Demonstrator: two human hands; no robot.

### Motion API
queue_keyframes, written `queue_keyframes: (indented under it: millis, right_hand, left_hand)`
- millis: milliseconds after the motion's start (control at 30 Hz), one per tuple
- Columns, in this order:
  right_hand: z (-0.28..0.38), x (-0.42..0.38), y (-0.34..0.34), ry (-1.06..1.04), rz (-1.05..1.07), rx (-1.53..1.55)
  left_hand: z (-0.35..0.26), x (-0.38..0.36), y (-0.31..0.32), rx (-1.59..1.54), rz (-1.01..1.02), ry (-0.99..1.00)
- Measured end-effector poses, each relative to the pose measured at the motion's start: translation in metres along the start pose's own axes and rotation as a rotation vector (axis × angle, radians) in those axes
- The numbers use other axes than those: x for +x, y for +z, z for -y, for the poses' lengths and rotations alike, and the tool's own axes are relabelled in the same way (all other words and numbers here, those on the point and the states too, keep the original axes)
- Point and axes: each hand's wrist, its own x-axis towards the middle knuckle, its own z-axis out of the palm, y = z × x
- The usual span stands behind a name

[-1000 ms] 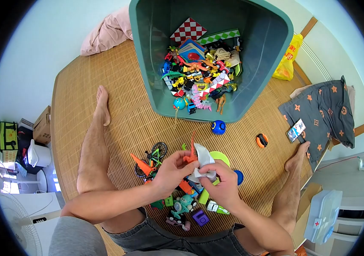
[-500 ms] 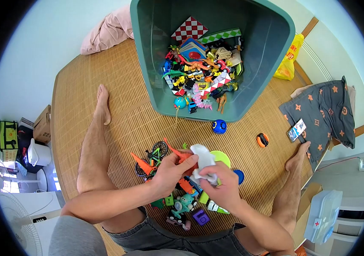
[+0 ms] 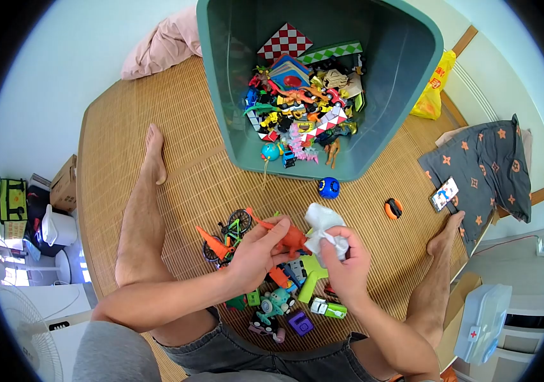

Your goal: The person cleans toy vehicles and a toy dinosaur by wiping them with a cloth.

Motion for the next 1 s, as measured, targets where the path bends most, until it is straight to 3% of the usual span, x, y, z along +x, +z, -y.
queue_keyframes:
  millis: [133, 200, 300, 500, 1000]
  right_hand:
    - [0.001, -0.001, -0.003, -0.148, -0.046, -0.094]
    - [0.009, -0.004, -0.003, -0.409, 0.058, -0.306]
    - [0.010, -0.006, 0.002, -0.488, 0.155, -0.310]
    - [0.005, -0.003, 0.003, -0.438, 0.169, -0.372]
    - [0.010, -0.002, 0.003, -0.406, 0.161, -0.380]
  left_hand:
    - [-0.004, -0.003, 0.006, 0.089, -0.002, -0.017]
    - [-0.002, -0.002, 0.005, 0.147, 0.043, -0.058]
    - [0.003, 0.002, -0.001, 0.189, 0.153, -0.077]
    - [0.002, -0.004, 0.005, 0.175, 0.288, -0.084]
    - [0.008, -0.001, 0.000, 0.233, 0.233, -0.018]
